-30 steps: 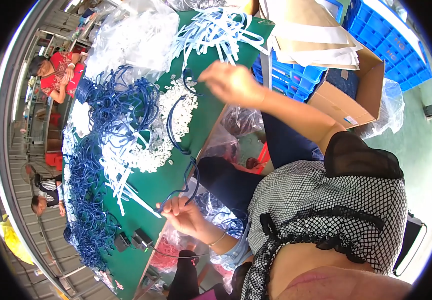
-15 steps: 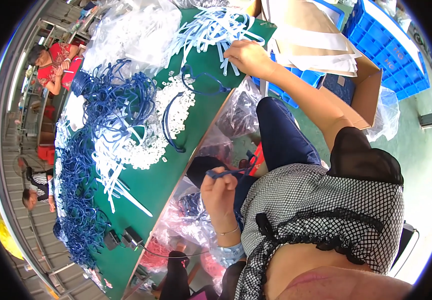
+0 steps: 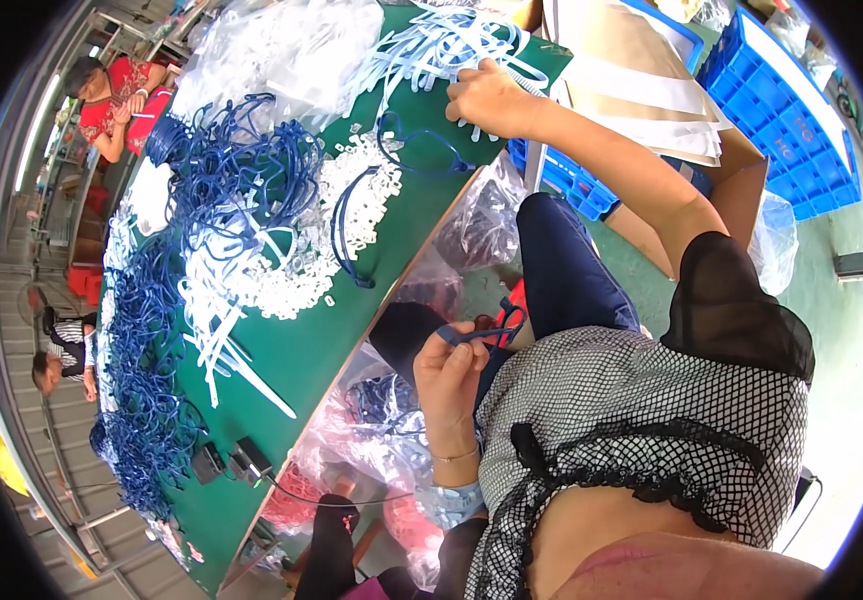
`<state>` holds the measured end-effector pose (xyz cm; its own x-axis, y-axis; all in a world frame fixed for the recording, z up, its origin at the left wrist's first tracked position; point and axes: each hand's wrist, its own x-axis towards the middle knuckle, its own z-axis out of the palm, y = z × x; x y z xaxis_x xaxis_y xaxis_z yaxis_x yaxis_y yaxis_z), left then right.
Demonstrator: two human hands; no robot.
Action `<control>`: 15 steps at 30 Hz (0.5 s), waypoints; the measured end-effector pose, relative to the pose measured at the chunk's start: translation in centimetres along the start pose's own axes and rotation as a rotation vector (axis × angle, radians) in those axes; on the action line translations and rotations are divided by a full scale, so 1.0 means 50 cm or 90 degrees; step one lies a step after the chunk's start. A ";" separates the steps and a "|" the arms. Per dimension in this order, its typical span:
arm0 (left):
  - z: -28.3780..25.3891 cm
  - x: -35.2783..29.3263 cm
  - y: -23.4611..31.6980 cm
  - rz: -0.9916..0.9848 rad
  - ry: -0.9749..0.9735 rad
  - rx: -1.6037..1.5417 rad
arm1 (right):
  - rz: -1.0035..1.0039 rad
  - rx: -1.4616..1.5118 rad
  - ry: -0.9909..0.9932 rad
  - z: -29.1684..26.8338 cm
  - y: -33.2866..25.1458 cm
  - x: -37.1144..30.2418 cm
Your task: The person assembles small blue and white plastic components by hand, fitting them together.
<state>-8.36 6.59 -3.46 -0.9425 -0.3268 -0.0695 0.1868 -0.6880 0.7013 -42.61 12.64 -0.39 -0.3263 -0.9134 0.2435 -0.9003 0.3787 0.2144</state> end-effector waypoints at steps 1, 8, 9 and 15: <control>0.001 0.001 -0.002 -0.005 0.001 0.004 | -0.001 -0.001 -0.001 0.003 0.004 -0.002; -0.005 -0.007 0.000 0.005 -0.005 -0.010 | -0.032 0.120 0.007 0.007 0.039 -0.043; -0.005 -0.007 -0.001 0.005 0.002 -0.002 | -0.072 0.127 0.031 0.009 0.047 -0.049; 0.003 -0.002 -0.007 -0.005 -0.007 0.001 | -0.141 0.118 0.058 -0.002 0.054 -0.043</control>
<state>-8.39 6.94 -3.62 -0.9470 -0.3142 -0.0665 0.1794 -0.6891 0.7021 -44.31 15.64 -0.26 -0.0961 -0.9506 0.2953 -0.9866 0.1303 0.0981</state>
